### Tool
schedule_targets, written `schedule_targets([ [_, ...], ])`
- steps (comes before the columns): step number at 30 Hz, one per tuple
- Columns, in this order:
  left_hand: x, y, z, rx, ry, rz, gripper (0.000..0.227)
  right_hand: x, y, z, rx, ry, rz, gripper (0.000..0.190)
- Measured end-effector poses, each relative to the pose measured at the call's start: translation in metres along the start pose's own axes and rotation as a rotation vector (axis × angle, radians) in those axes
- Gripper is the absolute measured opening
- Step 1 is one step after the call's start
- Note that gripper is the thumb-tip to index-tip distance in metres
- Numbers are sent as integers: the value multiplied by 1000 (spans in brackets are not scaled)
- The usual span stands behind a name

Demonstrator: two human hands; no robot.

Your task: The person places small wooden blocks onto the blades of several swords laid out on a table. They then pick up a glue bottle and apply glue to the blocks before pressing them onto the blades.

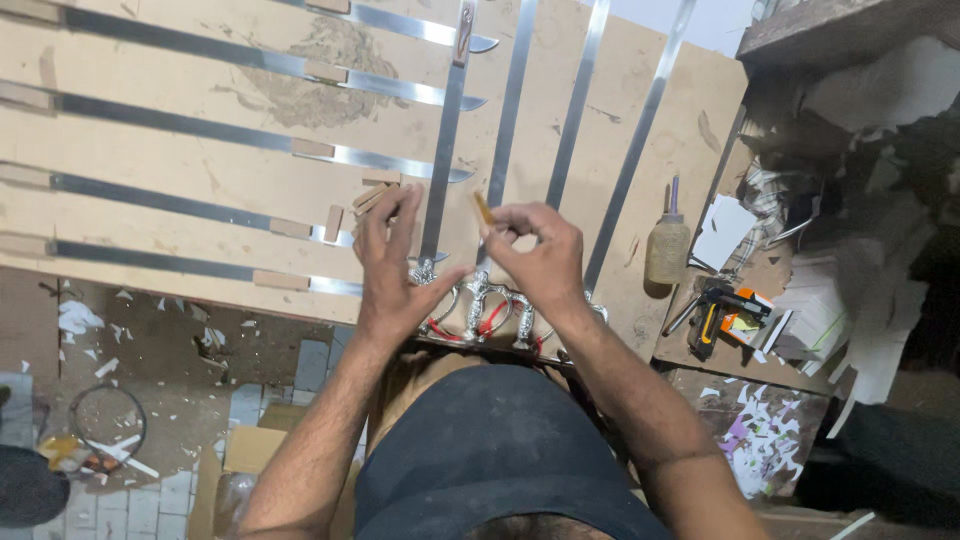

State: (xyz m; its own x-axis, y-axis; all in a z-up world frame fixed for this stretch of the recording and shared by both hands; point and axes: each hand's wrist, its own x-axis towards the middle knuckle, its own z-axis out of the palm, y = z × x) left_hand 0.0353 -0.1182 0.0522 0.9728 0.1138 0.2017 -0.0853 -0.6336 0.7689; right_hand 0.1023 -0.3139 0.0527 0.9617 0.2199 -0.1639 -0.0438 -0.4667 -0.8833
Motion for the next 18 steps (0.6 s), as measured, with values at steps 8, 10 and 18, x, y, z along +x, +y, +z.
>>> schedule_targets([
  [8, -3, -67, -46, -98, 93, -282, 61, 140, 69, 48, -271, 509, 68, 22],
  [10, -6, -80, -56, -131, 98, -317, 56, 161, 76, 55, -319, 568, 149, 23],
  [18, -15, -105, -76, -94, 98, -343, 48, 187, 83, 62, -403, 579, 235, 18],
])
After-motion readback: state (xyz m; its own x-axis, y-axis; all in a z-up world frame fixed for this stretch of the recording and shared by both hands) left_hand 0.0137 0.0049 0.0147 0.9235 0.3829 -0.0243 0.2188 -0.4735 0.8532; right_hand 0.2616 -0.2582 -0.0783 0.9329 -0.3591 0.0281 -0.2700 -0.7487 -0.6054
